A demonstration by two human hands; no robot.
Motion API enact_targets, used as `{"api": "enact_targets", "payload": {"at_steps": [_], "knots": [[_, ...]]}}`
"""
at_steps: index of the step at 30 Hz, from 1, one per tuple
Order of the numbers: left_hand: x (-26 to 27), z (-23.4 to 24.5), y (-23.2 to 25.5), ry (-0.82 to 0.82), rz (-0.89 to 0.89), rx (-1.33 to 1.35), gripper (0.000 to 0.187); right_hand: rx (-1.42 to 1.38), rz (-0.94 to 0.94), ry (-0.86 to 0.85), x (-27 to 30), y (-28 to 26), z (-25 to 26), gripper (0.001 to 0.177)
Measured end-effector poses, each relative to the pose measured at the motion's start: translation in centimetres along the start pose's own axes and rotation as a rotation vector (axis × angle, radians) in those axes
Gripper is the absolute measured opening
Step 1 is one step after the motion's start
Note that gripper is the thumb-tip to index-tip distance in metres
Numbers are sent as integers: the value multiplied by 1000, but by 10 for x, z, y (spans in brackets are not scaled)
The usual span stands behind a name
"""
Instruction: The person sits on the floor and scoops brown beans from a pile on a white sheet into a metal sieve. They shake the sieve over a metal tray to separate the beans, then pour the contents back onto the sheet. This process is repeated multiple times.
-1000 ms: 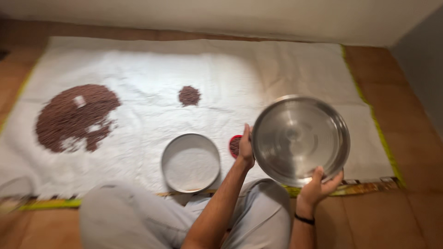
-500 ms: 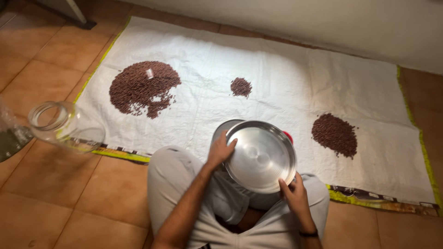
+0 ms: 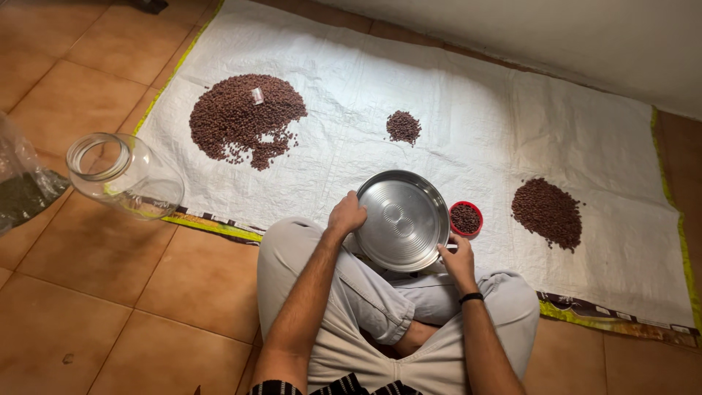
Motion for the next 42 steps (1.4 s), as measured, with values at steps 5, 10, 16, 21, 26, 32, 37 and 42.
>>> {"api": "enact_targets", "payload": {"at_steps": [5, 10, 16, 21, 26, 32, 37, 42], "knots": [[-12, 20, 1, 149, 110, 98, 36, -259, 19, -108, -2, -4, 0, 43], [-48, 74, -9, 405, -13, 26, 33, -102, -96, 54, -3, -15, -8, 50], [-59, 131, -50, 421, 150, 91, 27, 397, -134, -115, -19, -6, -28, 47], [-54, 151, -76, 528, 141, -2, 23, 285, -57, -8, -18, 1, -16, 44], [-64, 149, -86, 502, 200, -129, 25, 430, 91, 231, 0, -30, 31, 38], [-92, 101, -64, 262, 194, -202, 40, 156, 36, 330, 5, -48, 38, 34], [-106, 58, -66, 136, 91, -252, 34, -335, 2, 193, -7, -27, 16, 30], [-121, 15, -70, -145, 142, -170, 37, -549, 12, 66, -21, 3, -9, 28]]}}
Point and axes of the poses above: each hand's wrist, its own x-axis away from the middle knuckle, its own z-axis out of the back of the hand, y = z × x, the point moved 3 cm from there along -x, towards the middle knuckle, and after that the axes turned 4 degrees about y, right-handed, at the moved point
